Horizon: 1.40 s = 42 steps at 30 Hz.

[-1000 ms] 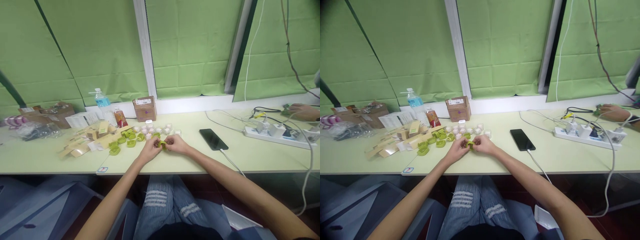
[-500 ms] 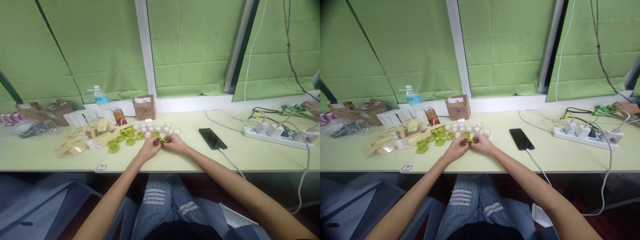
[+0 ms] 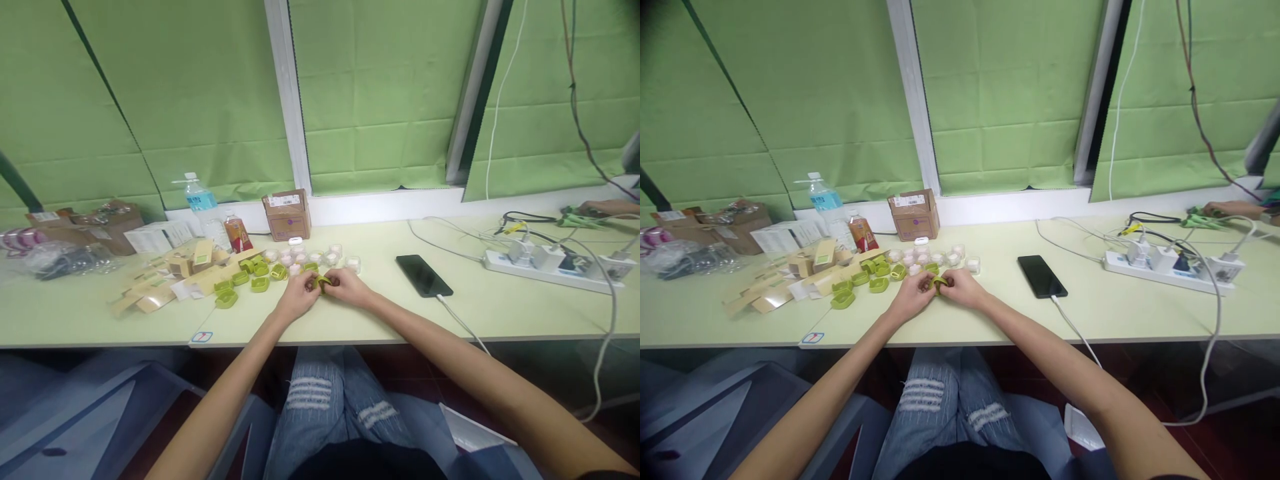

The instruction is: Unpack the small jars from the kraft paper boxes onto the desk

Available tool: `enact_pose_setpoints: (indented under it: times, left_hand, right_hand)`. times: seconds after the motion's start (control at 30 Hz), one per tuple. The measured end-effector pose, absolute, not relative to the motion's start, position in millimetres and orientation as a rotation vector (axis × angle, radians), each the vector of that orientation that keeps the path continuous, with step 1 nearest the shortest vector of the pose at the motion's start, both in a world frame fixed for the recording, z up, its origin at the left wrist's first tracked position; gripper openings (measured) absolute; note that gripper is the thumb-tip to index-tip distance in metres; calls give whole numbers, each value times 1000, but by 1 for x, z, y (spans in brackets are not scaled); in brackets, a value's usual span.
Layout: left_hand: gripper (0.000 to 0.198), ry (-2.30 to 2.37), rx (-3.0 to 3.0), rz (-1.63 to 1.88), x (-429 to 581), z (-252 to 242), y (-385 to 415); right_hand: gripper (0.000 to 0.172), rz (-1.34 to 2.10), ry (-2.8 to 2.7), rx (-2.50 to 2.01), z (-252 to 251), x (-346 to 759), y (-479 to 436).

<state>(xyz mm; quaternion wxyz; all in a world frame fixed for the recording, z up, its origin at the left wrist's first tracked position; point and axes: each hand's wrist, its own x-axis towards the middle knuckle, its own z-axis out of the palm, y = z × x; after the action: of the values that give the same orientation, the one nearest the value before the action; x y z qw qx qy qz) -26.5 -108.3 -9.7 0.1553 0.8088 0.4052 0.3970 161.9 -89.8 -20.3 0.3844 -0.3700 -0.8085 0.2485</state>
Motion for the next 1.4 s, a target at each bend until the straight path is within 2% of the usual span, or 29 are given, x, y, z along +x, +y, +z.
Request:
enact_pose_setpoints:
  times: [0.3, 0.47, 0.77, 1.0, 1.27, 1.4]
  left_hand:
    - [13, 1183, 2407, 1073, -27, -14, -107]
    - [23, 1295, 2543, 981, -27, -13, -109]
    - [30, 1542, 2643, 772, -21, -12, -112]
    - [28, 1399, 2604, 888, -21, -11, -112]
    - [25, 1289, 2435, 1085, -20, -14, -109]
    - [27, 1346, 2348, 1124, -21, -14, -108]
  right_hand:
    - [21, 771, -2050, -892, -17, 168, -94]
    - [27, 753, -2031, -950, -17, 163, -95]
    - [16, 701, -1971, -974, -20, 155, -93]
    - [16, 674, -1952, -1005, -22, 156, -92]
    - [15, 250, -2192, -834, -10, 179, -90]
    - [18, -82, -2025, -1007, -8, 195, -83]
